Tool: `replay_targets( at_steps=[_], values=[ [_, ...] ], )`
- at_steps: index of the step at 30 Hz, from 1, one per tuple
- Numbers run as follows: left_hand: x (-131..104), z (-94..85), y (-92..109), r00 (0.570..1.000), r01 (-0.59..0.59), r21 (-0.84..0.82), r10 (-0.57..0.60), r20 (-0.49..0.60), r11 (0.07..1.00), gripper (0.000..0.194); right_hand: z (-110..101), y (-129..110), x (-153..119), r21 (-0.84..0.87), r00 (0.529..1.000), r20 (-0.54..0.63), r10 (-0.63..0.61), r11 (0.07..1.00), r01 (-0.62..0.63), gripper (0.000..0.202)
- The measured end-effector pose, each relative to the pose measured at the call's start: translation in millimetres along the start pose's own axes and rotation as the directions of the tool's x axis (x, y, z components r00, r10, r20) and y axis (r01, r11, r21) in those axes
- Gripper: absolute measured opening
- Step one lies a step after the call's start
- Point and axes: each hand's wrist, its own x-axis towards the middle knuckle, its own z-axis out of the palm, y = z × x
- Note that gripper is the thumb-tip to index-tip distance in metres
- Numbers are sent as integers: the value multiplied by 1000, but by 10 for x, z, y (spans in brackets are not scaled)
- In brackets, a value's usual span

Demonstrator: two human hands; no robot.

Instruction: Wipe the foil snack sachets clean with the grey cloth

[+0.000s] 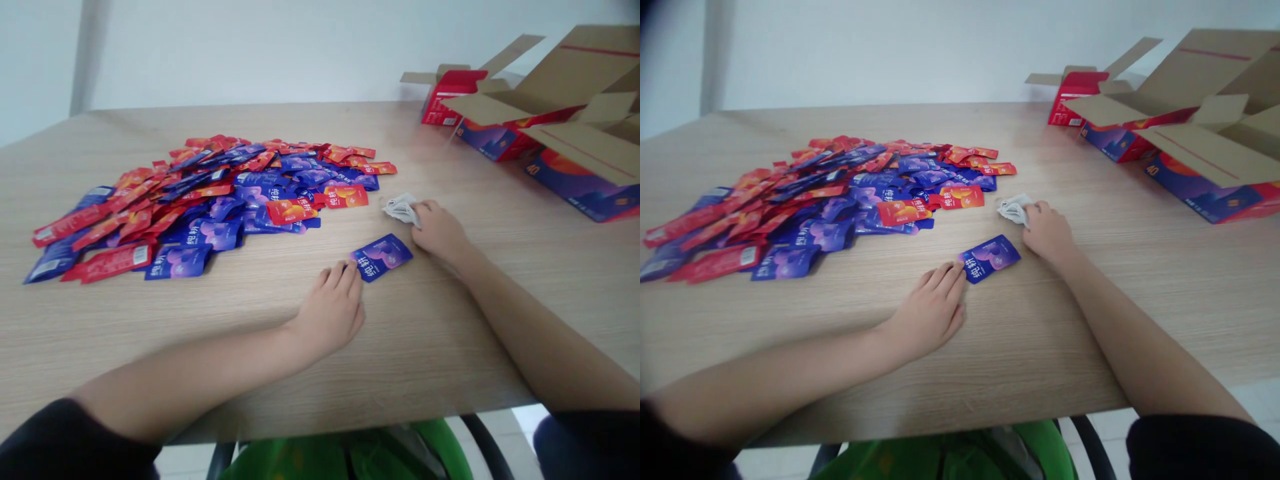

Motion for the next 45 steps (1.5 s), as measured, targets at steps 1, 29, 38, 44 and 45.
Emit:
replay_targets(
  at_steps=[1, 29, 38, 44, 45],
  values=[
    [2, 6, 3, 1000, 10, -6, -10, -1, 1000, 53, -61, 23, 5, 23, 999, -25, 37, 999, -36, 52],
    [39, -11, 68, 990, 72, 20, -74, 121, 997, 76, -14, -819, -843, -64, 955, -42, -293, 955, 290, 53],
    [37, -29, 82, 989, 73, -6, -71, 128, 997, 75, -6, -852, -894, -28, 941, -30, -337, 941, 336, 53],
    [40, -24, 108, 989, 86, -1, -86, 119, 996, 78, -5, -839, -908, -46, 983, -94, -156, 987, 153, 54],
    [39, -29, 110, 989, 85, 0, -84, 125, 996, 77, -6, -833, -907, -41, 967, -67, -245, 969, 242, 53]
  ],
)
